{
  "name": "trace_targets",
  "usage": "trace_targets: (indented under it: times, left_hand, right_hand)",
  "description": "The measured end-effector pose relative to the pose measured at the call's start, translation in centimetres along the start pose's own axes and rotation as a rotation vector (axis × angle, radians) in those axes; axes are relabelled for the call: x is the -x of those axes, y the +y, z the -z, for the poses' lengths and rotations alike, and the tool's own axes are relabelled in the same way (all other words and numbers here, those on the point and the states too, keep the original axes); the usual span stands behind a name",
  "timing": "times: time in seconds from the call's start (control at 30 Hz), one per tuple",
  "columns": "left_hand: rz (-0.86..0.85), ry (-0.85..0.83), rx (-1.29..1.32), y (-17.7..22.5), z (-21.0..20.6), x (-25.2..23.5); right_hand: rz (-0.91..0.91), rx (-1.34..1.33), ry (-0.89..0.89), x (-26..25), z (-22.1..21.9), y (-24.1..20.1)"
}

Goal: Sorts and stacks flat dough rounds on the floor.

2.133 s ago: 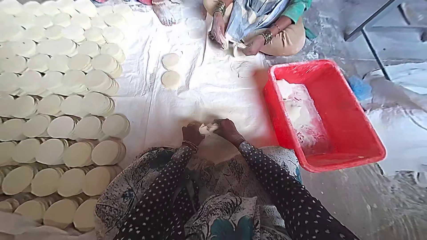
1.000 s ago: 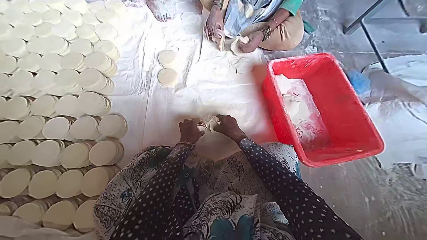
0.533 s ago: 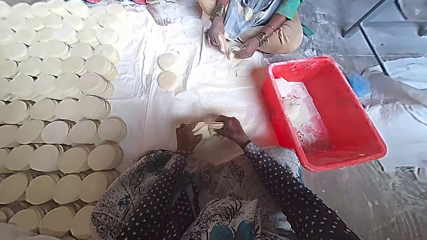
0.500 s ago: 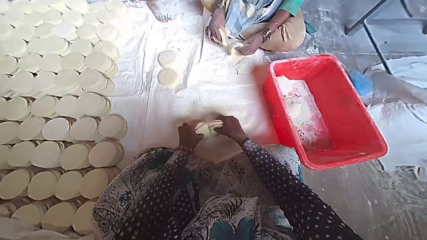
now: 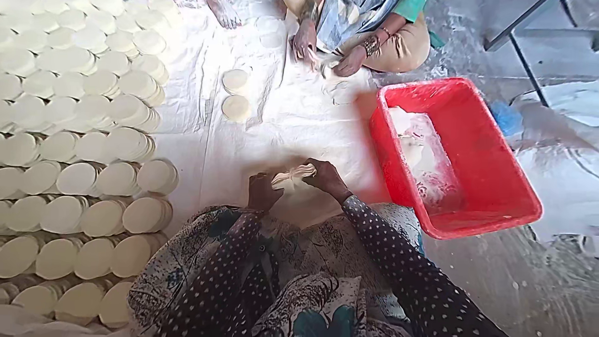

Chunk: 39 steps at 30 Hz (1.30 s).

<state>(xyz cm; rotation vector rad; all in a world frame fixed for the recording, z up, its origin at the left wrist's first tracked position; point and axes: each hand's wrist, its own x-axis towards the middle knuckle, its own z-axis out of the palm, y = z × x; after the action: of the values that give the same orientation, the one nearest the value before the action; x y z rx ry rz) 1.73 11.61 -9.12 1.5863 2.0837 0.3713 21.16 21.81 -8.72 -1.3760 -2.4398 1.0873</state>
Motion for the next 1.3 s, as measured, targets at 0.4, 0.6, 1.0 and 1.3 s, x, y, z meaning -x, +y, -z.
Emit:
trace_targets:
  times: [0.4,0.6,1.0,1.3]
  left_hand:
    - [-0.018,0.001,0.167,0.2,0.0,-0.7]
    - [0.088,-0.125,0.129,0.1,-0.7,-1.0]
    - [-0.110,0.076,0.259,-0.2,0.1,-1.2]
    - [0.134,0.011,0.150,4.8,5.2,-4.6]
  right_hand:
    - [0.055,-0.007,-0.053,-1.4,-1.0,0.9]
    - [0.023,0.078,-0.108,-1.3,-1.3,0.8]
    - [-0.103,-0.081,-0.245,-1.8,2.2,-0.9]
    - [-0.227,0.112,-0.103,-3.5,4.5,-2.4]
